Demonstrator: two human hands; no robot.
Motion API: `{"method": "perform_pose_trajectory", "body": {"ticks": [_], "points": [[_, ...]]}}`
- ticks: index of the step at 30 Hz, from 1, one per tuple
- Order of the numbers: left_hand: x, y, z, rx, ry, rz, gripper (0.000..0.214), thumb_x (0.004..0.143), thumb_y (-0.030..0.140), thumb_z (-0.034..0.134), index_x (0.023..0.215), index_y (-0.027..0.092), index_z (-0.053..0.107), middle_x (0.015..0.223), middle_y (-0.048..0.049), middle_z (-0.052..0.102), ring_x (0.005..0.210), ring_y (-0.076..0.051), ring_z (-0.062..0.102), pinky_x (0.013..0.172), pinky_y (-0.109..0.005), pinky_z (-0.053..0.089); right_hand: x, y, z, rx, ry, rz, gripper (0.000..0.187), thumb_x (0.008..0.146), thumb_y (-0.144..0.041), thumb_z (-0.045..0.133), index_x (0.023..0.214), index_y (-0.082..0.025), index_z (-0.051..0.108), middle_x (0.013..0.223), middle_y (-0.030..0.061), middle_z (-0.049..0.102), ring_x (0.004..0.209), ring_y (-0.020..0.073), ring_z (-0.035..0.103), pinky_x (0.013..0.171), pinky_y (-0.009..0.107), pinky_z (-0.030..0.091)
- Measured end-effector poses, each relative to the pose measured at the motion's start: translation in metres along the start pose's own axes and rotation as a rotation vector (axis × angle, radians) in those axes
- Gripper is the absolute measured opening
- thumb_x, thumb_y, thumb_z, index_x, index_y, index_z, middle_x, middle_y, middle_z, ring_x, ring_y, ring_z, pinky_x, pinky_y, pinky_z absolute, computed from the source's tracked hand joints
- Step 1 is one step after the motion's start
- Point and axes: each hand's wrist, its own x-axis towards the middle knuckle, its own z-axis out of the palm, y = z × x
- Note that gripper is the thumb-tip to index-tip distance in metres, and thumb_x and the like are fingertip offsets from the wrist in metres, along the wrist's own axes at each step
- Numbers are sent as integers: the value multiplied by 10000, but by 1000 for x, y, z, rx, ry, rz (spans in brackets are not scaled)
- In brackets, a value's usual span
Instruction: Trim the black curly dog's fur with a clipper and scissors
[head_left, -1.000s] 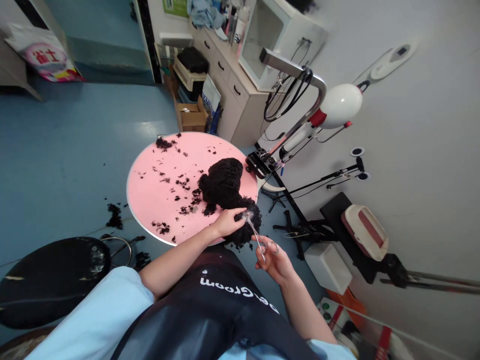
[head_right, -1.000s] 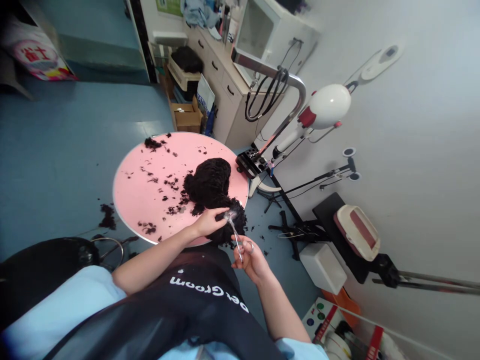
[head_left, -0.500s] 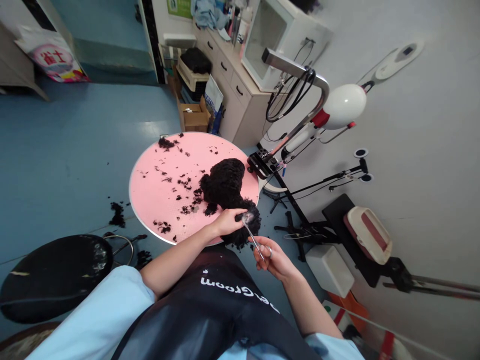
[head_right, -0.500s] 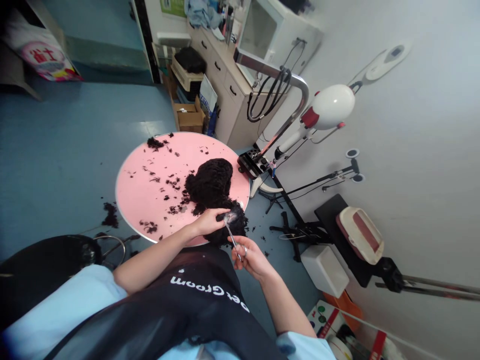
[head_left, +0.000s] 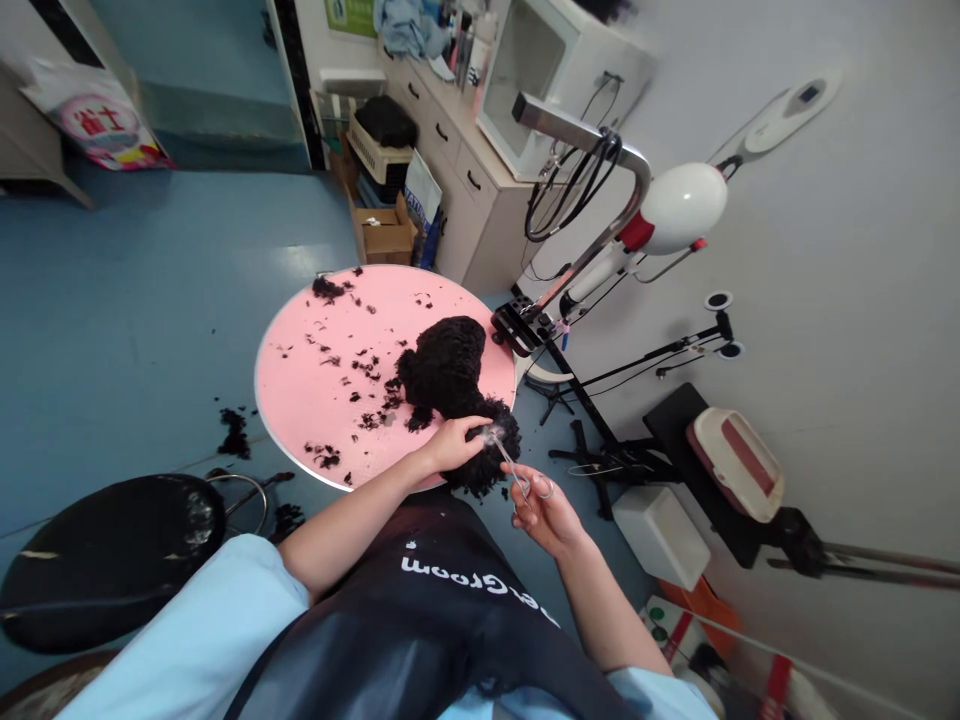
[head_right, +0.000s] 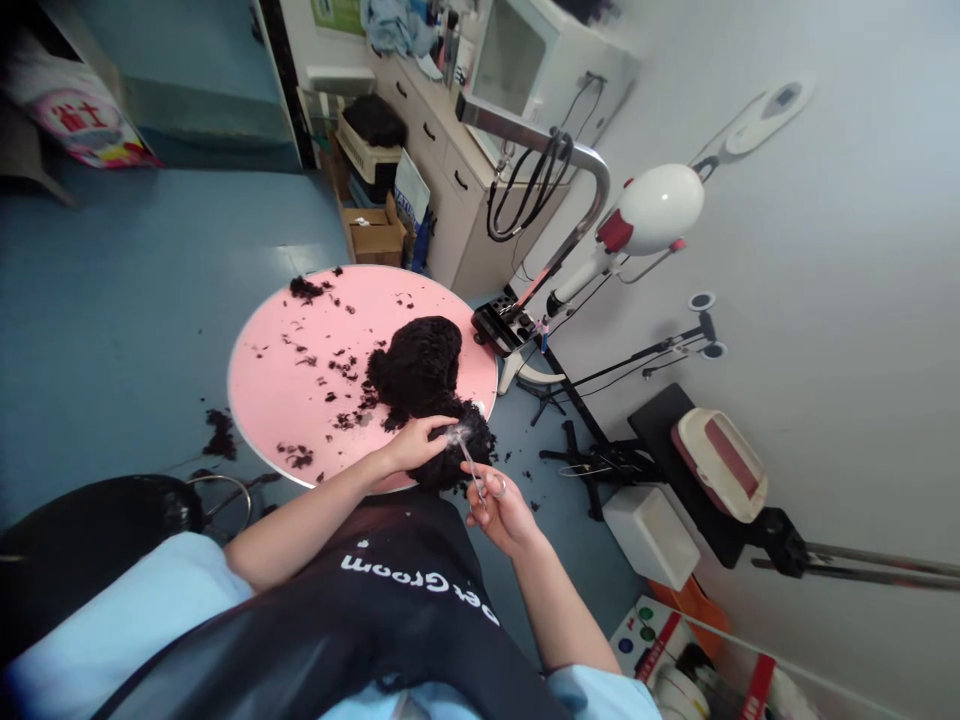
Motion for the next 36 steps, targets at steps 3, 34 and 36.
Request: {"method": "perform_pose_trajectory", "body": {"ticks": [3, 34, 36], "points": [[-1, 3, 1, 24, 8, -15, 443, 769, 117, 557, 1200, 148, 658, 1230, -80, 669, 1145, -222, 621, 1043, -344, 453, 2, 2, 0, 44, -29, 69, 470, 783, -499, 676, 1108, -161, 652, 584, -62, 548, 391, 46, 399, 507, 266, 527], [-5, 4, -15, -539, 119, -260, 325, 713, 485, 644, 720, 160, 648, 718, -23, 650, 685, -153, 595, 660, -267, 487, 47, 36, -12, -15, -342, 25, 610, 596, -481, 852, 1037, -130, 616, 812, 31, 677, 656, 113, 634, 738, 306, 525], [-4, 1, -15, -568, 215, -280, 321, 695, 486, 634, 734, 167, 641, 774, -34, 668, 719, -154, 604, 674, -263, 493, 38, 43, -21, -54, -386, 54, 561, 536, -379, 905, 946, -155, 594, 814, 34, 695, 701, 146, 675, 751, 316, 519]]}}
